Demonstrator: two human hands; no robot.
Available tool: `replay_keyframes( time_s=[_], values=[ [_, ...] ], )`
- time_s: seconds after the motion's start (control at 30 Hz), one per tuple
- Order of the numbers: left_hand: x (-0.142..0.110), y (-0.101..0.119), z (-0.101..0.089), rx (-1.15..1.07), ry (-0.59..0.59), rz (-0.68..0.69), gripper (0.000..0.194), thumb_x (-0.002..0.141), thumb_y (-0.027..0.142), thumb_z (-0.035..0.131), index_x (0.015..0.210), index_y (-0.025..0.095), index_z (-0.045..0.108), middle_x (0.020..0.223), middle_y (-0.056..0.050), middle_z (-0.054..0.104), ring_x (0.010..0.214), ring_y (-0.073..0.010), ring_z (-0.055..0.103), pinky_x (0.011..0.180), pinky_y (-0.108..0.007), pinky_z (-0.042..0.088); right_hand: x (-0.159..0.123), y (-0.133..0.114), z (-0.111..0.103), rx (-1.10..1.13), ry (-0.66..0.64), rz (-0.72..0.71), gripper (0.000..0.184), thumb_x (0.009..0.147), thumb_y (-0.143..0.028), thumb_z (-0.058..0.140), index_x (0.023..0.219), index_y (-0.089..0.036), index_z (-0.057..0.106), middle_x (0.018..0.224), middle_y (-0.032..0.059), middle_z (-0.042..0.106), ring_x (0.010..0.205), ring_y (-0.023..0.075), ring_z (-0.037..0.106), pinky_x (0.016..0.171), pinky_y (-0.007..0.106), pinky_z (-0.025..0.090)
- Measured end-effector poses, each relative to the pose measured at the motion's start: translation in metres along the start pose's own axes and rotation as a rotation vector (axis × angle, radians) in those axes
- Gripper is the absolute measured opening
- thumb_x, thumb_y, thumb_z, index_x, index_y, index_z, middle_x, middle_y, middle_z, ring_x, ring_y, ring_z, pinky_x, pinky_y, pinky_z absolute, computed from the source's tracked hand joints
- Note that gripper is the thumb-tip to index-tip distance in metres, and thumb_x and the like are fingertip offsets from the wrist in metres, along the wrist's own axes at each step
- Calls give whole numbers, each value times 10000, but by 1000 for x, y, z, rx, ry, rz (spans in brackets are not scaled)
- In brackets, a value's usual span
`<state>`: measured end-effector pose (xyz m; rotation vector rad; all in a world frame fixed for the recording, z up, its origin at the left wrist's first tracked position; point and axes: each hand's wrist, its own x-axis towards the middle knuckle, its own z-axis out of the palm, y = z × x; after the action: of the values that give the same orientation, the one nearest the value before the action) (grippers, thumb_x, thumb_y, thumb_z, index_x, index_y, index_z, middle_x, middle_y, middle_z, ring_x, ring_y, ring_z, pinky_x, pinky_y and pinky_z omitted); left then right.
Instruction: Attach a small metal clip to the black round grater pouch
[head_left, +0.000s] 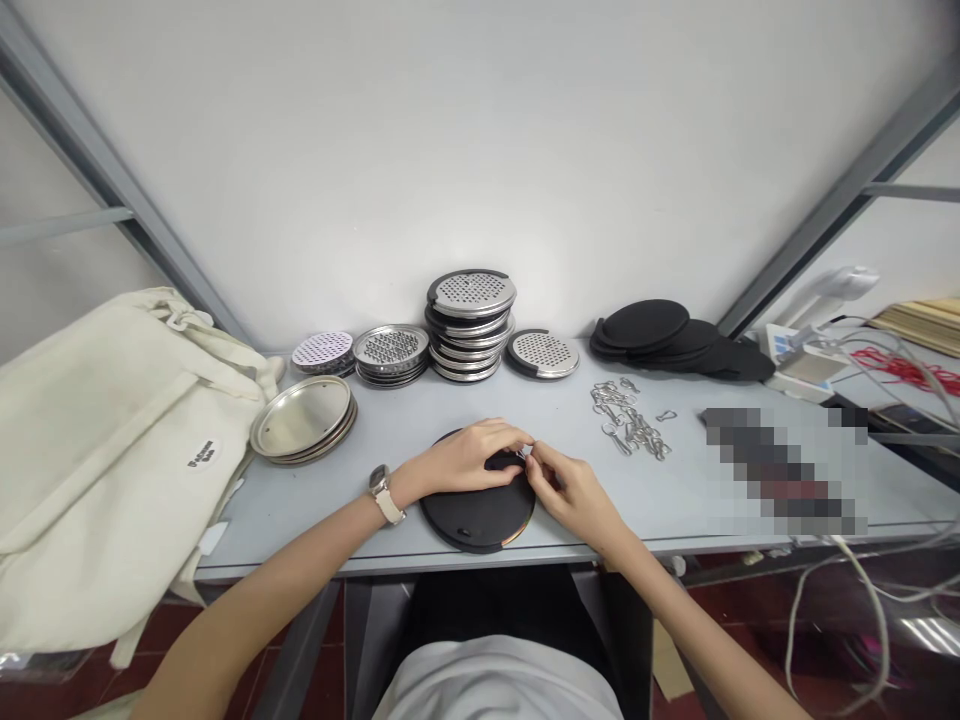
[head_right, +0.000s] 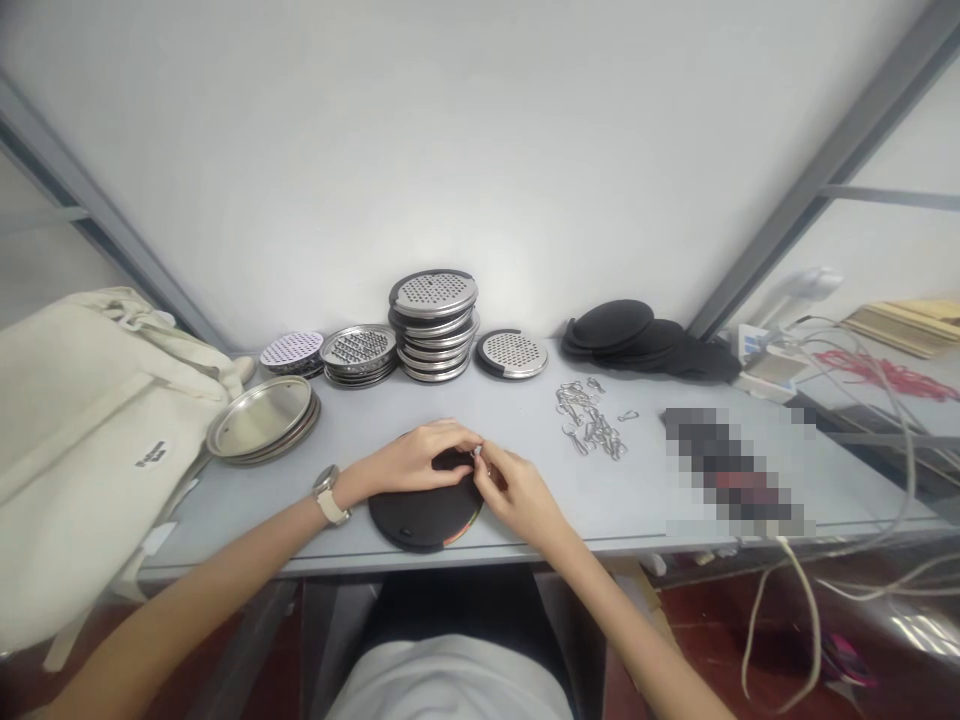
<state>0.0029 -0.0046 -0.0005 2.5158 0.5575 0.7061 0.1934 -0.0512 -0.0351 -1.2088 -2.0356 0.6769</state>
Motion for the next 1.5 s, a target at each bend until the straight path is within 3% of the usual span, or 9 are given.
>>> replay_keyframes(
  time_s=[0.53, 1.5],
  values=[
    [0, 0, 0, 14, -14, 14, 287, 835, 151, 534, 1121, 165, 541, 1030, -83, 612, 991, -190, 555, 913, -325, 434, 1, -2, -1, -65, -53, 11, 274, 891, -245, 410, 636, -204, 318, 550, -58, 365, 531, 95, 344, 536, 223, 279],
    [1, 0, 0, -43, 1, -15, 325, 820, 128, 563, 1141, 163, 530, 1013, -66, 632, 975, -172, 574, 894, -298, 437, -1, 2, 0, -63, 22, 1, 227, 924, -291, 375, 743, -191, 470, 598, -36, 441, 534, 97, 391, 513, 219, 314]
  ],
)
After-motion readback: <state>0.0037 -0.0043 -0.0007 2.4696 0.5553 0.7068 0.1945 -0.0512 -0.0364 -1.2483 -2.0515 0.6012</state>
